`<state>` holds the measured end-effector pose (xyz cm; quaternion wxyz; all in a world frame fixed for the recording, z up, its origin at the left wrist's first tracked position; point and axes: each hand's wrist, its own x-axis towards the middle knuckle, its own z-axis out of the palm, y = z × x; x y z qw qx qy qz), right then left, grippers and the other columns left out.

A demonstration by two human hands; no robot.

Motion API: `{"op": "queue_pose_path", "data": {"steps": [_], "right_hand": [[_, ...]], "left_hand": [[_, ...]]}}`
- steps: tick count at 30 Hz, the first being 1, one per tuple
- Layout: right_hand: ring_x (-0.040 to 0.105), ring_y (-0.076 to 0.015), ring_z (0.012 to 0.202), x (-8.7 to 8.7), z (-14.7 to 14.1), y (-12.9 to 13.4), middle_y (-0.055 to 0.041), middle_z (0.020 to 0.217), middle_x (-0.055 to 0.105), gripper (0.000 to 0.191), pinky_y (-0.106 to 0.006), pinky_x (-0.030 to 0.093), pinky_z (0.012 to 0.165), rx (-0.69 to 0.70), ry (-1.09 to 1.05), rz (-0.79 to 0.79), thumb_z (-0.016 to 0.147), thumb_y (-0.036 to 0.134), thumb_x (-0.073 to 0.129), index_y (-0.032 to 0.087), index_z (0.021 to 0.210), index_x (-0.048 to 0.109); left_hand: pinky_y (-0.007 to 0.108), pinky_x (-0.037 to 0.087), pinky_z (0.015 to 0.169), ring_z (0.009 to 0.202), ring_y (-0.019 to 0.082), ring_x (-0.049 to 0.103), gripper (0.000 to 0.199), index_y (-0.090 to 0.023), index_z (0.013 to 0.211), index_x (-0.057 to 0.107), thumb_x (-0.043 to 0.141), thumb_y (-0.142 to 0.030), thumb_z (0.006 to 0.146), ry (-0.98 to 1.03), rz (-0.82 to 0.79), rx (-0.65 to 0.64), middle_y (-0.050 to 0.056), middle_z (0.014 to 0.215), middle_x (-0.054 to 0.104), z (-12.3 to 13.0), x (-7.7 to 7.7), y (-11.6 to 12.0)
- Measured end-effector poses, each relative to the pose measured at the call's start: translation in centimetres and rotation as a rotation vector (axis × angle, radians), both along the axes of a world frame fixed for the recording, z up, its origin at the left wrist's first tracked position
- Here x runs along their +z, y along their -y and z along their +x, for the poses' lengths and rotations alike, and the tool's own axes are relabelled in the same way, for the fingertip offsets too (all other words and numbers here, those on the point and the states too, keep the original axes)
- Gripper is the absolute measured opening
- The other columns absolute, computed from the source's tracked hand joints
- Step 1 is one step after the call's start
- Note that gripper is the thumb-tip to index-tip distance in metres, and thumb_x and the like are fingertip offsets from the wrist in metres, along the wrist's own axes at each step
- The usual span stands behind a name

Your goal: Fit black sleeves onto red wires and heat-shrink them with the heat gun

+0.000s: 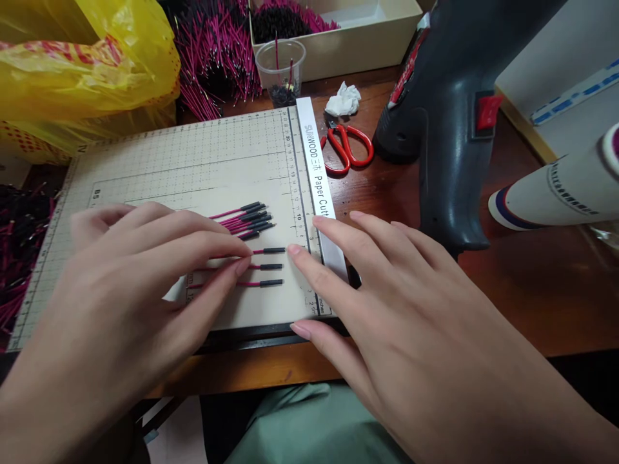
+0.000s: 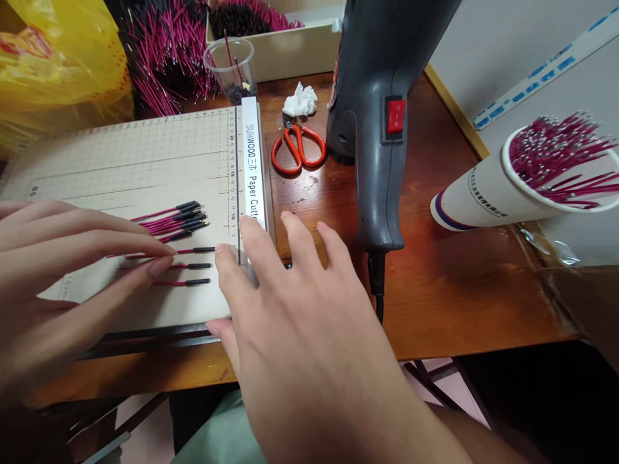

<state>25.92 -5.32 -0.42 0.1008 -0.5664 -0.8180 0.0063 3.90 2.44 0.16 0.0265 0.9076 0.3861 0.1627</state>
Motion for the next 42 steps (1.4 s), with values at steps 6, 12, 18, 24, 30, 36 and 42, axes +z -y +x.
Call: {"op": "queue_pose_path", "data": {"steps": [6, 12, 18, 24, 30, 36, 42], "right_hand": [[0.053, -0.0394, 0.135, 0.1, 0.1, -0.3, -0.0103, 0.151, 0.052, 0.046, -0.059, 0.055, 0.101, 0.009, -0.015, -0.019, 0.103, 0.039, 0.040, 0.024, 0.141, 0.060], [0.053, -0.0383, 0.135, -0.1, 0.0, -0.2, -0.0110, 0.152, 0.050, 0.047, -0.058, 0.055, 0.102, 0.007, -0.015, -0.034, 0.102, 0.040, 0.040, 0.024, 0.143, 0.058], [0.055, -0.0381, 0.132, -0.2, 0.1, -0.2, -0.0121, 0.151, 0.052, 0.046, -0.057, 0.057, 0.099, 0.013, -0.030, -0.011, 0.102, 0.038, 0.041, 0.022, 0.142, 0.059], [0.057, -0.0376, 0.130, -0.5, 0.0, -0.2, -0.0128, 0.150, 0.052, 0.046, -0.056, 0.058, 0.097, 0.016, -0.024, -0.005, 0.103, 0.039, 0.040, 0.022, 0.141, 0.059], [0.058, -0.0372, 0.129, -0.3, -0.1, 0.0, -0.0130, 0.150, 0.052, 0.046, -0.057, 0.057, 0.097, -0.007, -0.034, 0.004, 0.102, 0.040, 0.041, 0.022, 0.141, 0.060], [0.056, -0.0357, 0.131, 0.3, 0.2, -1.1, -0.0103, 0.147, 0.055, 0.047, -0.057, 0.056, 0.101, 0.011, -0.063, -0.039, 0.101, 0.043, 0.044, 0.021, 0.141, 0.059], [0.058, -0.0361, 0.127, 0.7, 0.5, -2.4, -0.0136, 0.140, 0.060, 0.044, -0.058, 0.057, 0.097, 0.019, -0.098, -0.031, 0.100, 0.045, 0.048, 0.019, 0.132, 0.065]], "left_hand": [[0.044, 0.030, 0.091, 0.084, 0.019, 0.059, 0.017, -0.029, 0.091, 0.065, 0.055, -0.036, 0.102, -0.009, 0.022, -0.003, -0.004, 0.090, 0.072, 0.9, 0.4, -0.7], [0.044, 0.028, 0.088, 0.082, 0.020, 0.060, 0.021, -0.028, 0.086, 0.067, 0.054, -0.034, 0.101, -0.024, -0.030, -0.032, -0.003, 0.086, 0.073, 1.2, 0.4, -1.3], [0.043, 0.028, 0.083, 0.081, 0.020, 0.061, 0.020, -0.026, 0.087, 0.067, 0.054, -0.031, 0.101, -0.031, -0.040, -0.070, -0.002, 0.087, 0.074, 1.1, 0.6, -1.4], [0.042, 0.027, 0.079, 0.078, 0.020, 0.060, 0.023, -0.025, 0.085, 0.067, 0.052, -0.029, 0.101, -0.033, -0.013, -0.096, -0.001, 0.085, 0.073, 1.3, 0.4, -1.5], [0.043, 0.029, 0.087, 0.081, 0.019, 0.061, 0.018, -0.027, 0.088, 0.066, 0.054, -0.031, 0.101, -0.023, -0.037, -0.059, -0.002, 0.089, 0.073, 0.8, 0.3, -1.1], [0.044, 0.030, 0.087, 0.088, 0.023, 0.062, 0.018, -0.029, 0.089, 0.068, 0.056, -0.039, 0.099, -0.036, 0.034, 0.052, -0.002, 0.090, 0.073, -0.3, 0.5, -1.6], [0.044, 0.031, 0.081, 0.077, 0.023, 0.059, 0.031, -0.029, 0.078, 0.072, 0.051, -0.039, 0.098, -0.046, -0.017, 0.048, -0.002, 0.082, 0.077, 0.1, 0.8, -2.7]]}}
